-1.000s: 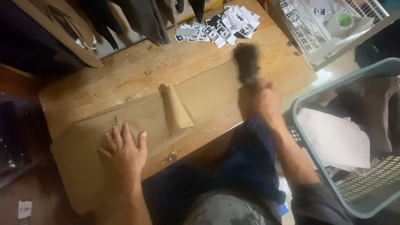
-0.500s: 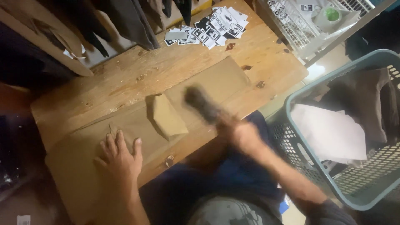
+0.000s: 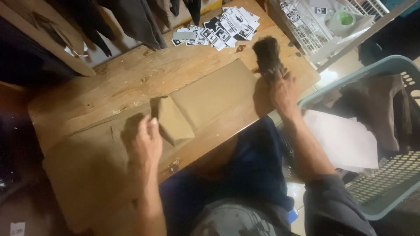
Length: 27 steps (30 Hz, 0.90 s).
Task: The person removes a folded pair of trousers from a plastic bag, places the bag aside, and then uses a brush to sweep dust off the trousers laid flat on a wooden table. The person folds the trousers and continues brushing them.
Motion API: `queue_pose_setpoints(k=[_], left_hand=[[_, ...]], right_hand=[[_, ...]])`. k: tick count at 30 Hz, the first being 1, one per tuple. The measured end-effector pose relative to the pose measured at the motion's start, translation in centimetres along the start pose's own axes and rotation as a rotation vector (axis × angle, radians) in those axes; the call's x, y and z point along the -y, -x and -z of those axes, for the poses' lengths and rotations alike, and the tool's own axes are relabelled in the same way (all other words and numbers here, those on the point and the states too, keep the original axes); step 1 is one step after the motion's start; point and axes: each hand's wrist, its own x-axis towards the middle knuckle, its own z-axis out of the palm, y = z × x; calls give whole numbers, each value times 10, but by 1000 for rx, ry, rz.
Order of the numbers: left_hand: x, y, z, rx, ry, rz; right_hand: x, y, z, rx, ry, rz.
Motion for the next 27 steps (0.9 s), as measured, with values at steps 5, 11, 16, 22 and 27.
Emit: queue_pose_setpoints(k=[5,11,16,22,27], left_hand=[[-10,3,-28,-159,3,-35],[54,-26,-55,-144,-24,-93],[57,-17,-39,-227,88,-114],[131,-17,11,-378,66,-147],[167,-2,72,-413,-166,-96]], right_hand=[[32,-26,-57,-91,-146,56],[95,1,-9,25,-136,-115],[93,7,24,29,-262,-51],[96,12,40,-33,-353,31],[109,14,61,-45,-255,25]])
